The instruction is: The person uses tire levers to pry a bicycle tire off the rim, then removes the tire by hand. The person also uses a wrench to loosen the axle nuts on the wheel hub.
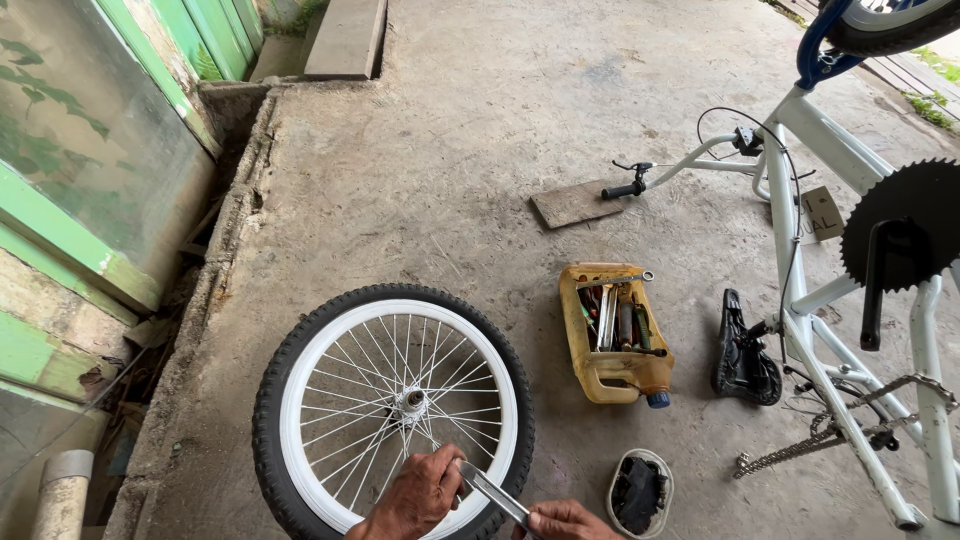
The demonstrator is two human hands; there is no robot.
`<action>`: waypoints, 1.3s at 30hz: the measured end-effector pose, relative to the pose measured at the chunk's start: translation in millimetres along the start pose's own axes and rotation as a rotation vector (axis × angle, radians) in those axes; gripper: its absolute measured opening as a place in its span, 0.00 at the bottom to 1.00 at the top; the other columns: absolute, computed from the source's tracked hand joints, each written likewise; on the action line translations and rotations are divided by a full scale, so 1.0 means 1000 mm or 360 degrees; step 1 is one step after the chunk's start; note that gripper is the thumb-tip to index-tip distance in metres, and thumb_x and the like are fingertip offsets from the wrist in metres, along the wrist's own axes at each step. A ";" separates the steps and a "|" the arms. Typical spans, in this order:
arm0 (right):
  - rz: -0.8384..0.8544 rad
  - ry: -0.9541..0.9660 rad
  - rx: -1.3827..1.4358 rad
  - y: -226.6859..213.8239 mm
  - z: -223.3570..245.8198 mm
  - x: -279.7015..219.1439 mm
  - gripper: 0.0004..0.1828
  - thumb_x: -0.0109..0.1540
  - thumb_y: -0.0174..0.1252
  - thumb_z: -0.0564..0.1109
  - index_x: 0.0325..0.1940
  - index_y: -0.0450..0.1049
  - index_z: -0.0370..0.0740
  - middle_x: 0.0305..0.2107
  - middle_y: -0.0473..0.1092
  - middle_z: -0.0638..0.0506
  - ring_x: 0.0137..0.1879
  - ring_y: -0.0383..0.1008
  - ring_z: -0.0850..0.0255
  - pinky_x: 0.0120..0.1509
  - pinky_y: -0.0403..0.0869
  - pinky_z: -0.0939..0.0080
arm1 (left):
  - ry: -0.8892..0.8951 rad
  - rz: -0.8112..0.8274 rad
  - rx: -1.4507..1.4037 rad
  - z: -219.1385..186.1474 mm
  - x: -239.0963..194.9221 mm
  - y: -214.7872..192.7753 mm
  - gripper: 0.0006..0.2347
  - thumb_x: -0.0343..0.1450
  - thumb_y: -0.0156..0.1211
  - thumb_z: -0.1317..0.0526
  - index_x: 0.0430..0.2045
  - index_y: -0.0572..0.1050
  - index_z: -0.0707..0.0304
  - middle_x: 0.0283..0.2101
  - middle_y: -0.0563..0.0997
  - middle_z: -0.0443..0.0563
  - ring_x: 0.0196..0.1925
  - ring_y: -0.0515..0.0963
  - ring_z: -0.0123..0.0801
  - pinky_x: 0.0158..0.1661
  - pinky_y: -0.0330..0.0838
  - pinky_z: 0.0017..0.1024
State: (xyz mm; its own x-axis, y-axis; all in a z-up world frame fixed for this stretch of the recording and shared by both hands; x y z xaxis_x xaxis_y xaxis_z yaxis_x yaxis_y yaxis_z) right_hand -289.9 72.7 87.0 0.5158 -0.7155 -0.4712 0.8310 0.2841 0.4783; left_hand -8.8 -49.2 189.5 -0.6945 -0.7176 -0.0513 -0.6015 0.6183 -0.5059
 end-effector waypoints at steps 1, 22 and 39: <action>-0.0027 0.0005 -0.0166 -0.008 -0.001 -0.003 0.19 0.72 0.51 0.52 0.50 0.80 0.35 0.29 0.74 0.57 0.35 0.71 0.72 0.42 0.69 0.71 | 0.0016 0.0029 -0.0008 0.003 0.001 0.005 0.09 0.78 0.43 0.63 0.36 0.72 0.66 0.17 0.80 0.47 0.17 0.81 0.26 0.19 0.76 0.27; -0.1066 0.0311 -0.2016 -0.040 0.000 -0.042 0.24 0.64 0.61 0.59 0.65 0.73 0.66 0.32 0.74 0.56 0.41 0.79 0.62 0.47 0.77 0.55 | -0.0907 0.0670 0.1141 0.030 0.039 0.112 0.34 0.76 0.47 0.39 0.62 0.60 0.76 0.44 0.79 0.67 0.68 0.62 0.54 0.70 0.30 0.61; -0.1067 0.0073 -0.2115 -0.103 -0.067 -0.013 0.22 0.65 0.60 0.58 0.64 0.73 0.63 0.28 0.75 0.55 0.37 0.80 0.64 0.42 0.77 0.55 | -0.0667 0.0458 0.1108 0.055 0.063 0.116 0.34 0.73 0.55 0.39 0.53 0.69 0.83 0.56 0.71 0.71 0.69 0.55 0.58 0.68 0.38 0.58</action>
State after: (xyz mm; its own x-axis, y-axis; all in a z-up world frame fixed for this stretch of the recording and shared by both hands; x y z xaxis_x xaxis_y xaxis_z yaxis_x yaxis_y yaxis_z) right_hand -368.7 95.9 -6.1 -0.0451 -0.9323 -0.3588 0.4747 0.2960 -0.8289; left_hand -100.1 -40.0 80.4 -0.4973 -0.7069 -0.5030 0.0499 0.5555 -0.8300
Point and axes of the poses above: each hand's wrist, its own x-axis towards the middle knuckle, its own y-axis out of the palm, z = x × y, the point moved 1 cm from there along x, towards the middle knuckle
